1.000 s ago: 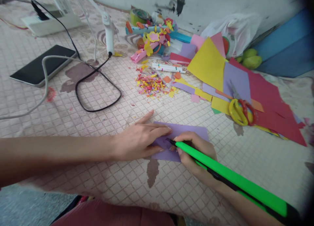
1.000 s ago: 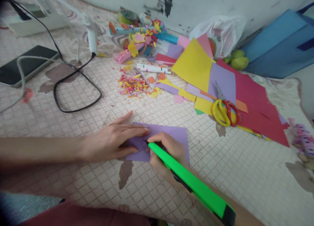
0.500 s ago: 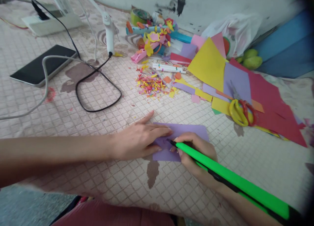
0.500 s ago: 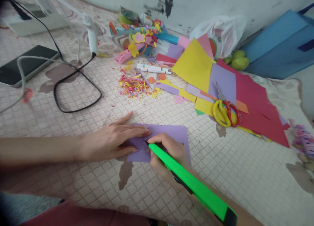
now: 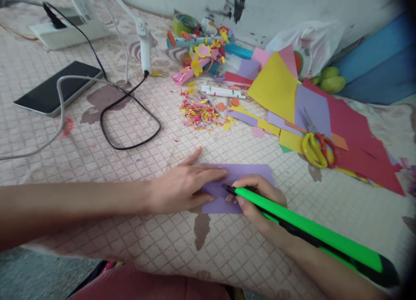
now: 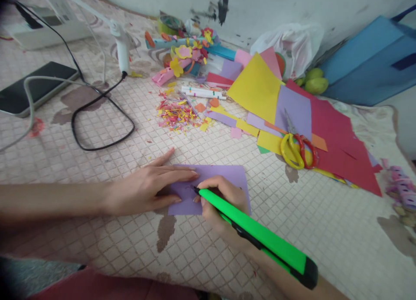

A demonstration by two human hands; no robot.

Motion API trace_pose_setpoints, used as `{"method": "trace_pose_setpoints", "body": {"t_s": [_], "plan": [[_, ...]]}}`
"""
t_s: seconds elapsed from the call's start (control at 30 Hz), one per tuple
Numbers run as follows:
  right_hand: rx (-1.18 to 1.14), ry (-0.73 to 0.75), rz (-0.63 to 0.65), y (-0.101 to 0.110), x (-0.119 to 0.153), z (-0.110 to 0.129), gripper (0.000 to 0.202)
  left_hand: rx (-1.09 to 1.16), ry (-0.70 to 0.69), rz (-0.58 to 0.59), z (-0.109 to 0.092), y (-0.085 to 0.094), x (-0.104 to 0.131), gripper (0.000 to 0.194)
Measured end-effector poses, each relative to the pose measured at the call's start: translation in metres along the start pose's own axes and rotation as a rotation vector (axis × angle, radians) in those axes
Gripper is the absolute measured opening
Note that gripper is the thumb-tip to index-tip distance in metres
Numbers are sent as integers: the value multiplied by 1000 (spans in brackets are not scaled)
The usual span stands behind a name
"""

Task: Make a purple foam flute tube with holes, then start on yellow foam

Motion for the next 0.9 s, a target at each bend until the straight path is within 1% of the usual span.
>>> {"method": "trace_pose_setpoints", "body": {"t_s": [0.2, 0.3, 0.43, 0.5, 0.57, 0.73, 0.9], "plan": [[50, 42, -15, -1, -2, 3, 16, 9, 3, 2, 0, -1, 1, 49], [-38, 22, -27, -1, -2, 2, 13, 9, 1, 3, 1, -1, 1, 50], [-207, -13, -113, 4, -2, -5, 12, 19, -27, -36, -1, 1, -1, 50], [-285, -49, -120, 8, -3, -11, 12, 6, -31, -69, -2, 3, -5, 46], [-351, -78, -132, 11, -4, -16, 12, -24, -7, -77, -4, 4, -8, 39], [-427, -138, -149, 15, -7, -25, 11, -69, 95, -33, -9, 4, -15, 14], [-495, -201, -146, 14, -12, -28, 10, -74, 140, -26, -15, 3, -19, 7]]}}
Point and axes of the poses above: each hand's wrist, its own x-axis away from the middle knuckle, its own y-axis out of the back of the hand, z = x × y, the point moved 1 cm from there along -x, towards the middle knuckle, and after that the axes turned 3 degrees about x, right-handed, at the moved point
